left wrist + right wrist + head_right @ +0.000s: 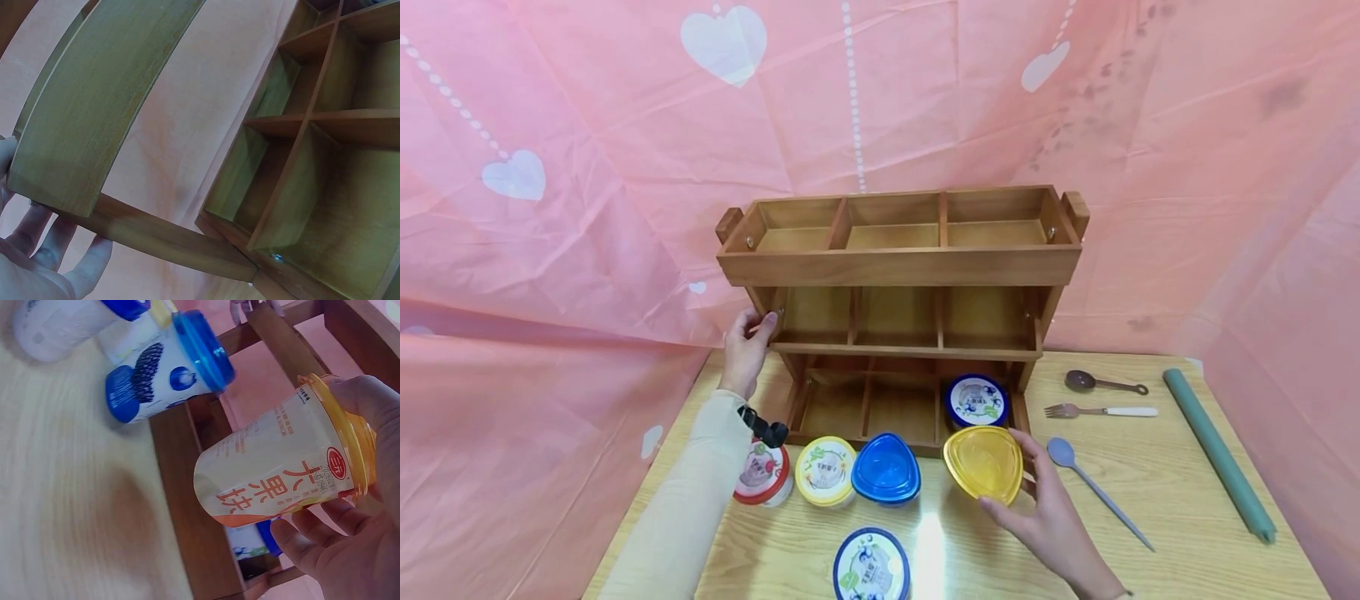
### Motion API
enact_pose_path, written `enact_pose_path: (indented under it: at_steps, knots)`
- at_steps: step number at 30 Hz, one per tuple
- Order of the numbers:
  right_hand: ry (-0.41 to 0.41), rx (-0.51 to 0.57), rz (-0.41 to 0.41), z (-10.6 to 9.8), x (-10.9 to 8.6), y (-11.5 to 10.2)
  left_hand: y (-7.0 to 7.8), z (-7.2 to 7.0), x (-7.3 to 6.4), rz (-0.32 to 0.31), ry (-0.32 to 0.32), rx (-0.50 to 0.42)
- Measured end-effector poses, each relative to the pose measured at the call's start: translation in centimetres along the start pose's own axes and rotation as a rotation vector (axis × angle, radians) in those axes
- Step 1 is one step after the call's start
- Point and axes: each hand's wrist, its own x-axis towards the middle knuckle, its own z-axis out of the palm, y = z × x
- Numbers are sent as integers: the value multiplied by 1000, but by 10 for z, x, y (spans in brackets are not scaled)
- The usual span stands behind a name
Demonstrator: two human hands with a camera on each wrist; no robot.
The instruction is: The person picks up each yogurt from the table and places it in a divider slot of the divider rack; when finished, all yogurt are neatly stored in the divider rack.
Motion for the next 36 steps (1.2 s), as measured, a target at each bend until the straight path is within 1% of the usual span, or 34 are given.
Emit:
enact_pose_path:
  at_steps: [4,9,12,14,19,22,25,30,36]
  knots:
    - [-12,25,-22,-1,10,-7,0,0,0,8,1,8]
    - [-31,70,-46,3,29,-13,-1,1,1,21,9,17]
    - [-52,92,-60,7,41,-15,-1,2,0,16,0,16]
    - [-73,102,-55,10,48,-16,-1,2,0,9,-9,20]
    - [-130,111,20,19,65,-20,-1,0,-1,5,-18,33]
    - [-148,102,72,25,73,-24,-1,0,-1,11,-13,32]
    - [-167,123,115,32,81,-25,0,1,0,17,-6,28]
    - [-202,163,152,47,96,-18,1,1,0,12,-4,26]
    - [-240,140,174,59,112,-10,1,-1,-2,-2,-10,35]
